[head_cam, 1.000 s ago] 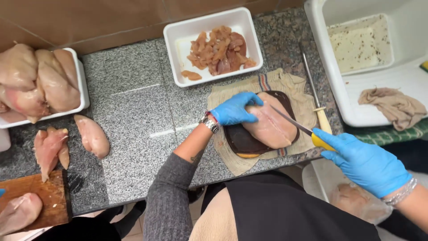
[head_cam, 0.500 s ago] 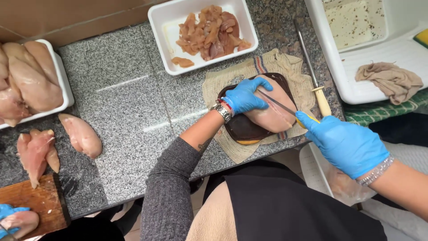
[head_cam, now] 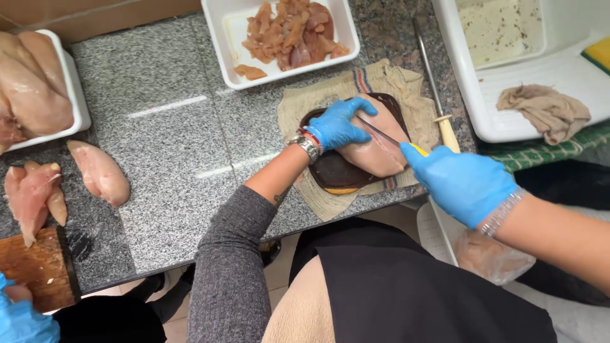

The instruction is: Cutting and trimming raw chicken breasts on a cutting board in a commercial kitchen prep area.

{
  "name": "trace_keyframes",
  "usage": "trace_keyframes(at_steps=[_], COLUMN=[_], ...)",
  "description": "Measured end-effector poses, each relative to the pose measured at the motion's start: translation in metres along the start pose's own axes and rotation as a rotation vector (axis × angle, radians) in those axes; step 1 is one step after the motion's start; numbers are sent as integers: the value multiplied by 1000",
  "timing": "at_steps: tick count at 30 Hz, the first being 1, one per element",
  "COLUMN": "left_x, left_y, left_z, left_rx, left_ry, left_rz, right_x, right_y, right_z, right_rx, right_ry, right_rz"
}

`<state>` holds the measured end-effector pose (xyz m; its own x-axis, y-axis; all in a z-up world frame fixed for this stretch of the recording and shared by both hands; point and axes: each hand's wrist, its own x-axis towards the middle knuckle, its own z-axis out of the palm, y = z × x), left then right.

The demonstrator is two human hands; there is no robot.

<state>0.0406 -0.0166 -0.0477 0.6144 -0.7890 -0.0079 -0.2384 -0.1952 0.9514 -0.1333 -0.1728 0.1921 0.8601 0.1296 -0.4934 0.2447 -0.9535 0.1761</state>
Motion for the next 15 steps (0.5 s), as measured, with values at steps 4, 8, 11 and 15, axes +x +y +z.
trace_keyframes(at_steps=[4,8,11,15], left_x=[-1,-3,0,-1], left_y=[11,9,5,12], left_z=[-1,3,2,-2], left_rx=[48,101,122,78], left_ry=[-5,-1,14,18], left_rz=[-35,-71,-21,-51], right_x=[-3,9,3,16], right_y=[0,5,5,7], right_z=[-8,-1,-9,-8], right_rx=[-5,-20,-2,83], right_ry=[-72,-96,-75,-163], right_rz=[16,-29,-48,-3])
